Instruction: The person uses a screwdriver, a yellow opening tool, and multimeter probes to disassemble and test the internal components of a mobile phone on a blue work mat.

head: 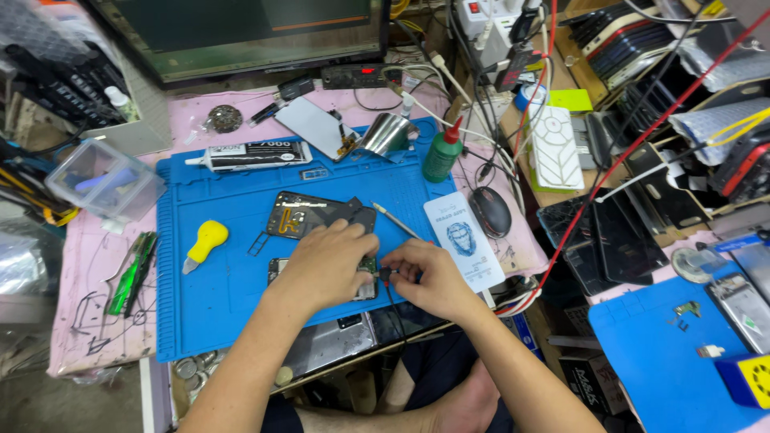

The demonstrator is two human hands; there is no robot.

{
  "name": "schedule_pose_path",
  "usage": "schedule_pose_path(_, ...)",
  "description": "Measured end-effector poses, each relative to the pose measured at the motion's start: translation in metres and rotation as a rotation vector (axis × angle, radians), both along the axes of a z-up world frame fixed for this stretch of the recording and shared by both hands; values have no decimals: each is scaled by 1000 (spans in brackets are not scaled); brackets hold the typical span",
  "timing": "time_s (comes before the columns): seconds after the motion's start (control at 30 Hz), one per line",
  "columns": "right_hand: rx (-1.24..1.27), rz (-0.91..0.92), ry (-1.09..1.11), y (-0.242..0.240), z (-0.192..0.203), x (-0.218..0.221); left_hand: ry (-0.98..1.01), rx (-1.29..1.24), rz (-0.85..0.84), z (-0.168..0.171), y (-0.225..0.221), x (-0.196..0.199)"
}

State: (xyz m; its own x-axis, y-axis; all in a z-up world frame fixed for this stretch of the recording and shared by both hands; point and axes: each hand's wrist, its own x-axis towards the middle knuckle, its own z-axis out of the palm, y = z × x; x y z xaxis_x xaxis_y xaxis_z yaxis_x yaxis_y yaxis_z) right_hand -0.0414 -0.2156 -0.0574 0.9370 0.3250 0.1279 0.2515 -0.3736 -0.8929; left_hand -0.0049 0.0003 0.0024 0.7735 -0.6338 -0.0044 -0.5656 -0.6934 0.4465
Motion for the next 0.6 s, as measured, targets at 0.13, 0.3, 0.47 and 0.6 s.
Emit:
schedule_pose_path(0.13,54,12,-21,-2,-1,-1,88,-39,80,5,5,1)
schedule_pose_path(0.3,118,22,-51,-7,0,-9,-38,-168,154,1,22,-2)
schedule_pose_path(0.47,248,-481,-463,-36,24,-50,-286,-415,348,-15,40,-22)
schedule_pose_path(0.6,-58,-852,-622,-94,63,-30,-204,-617,472,-34,54,-46)
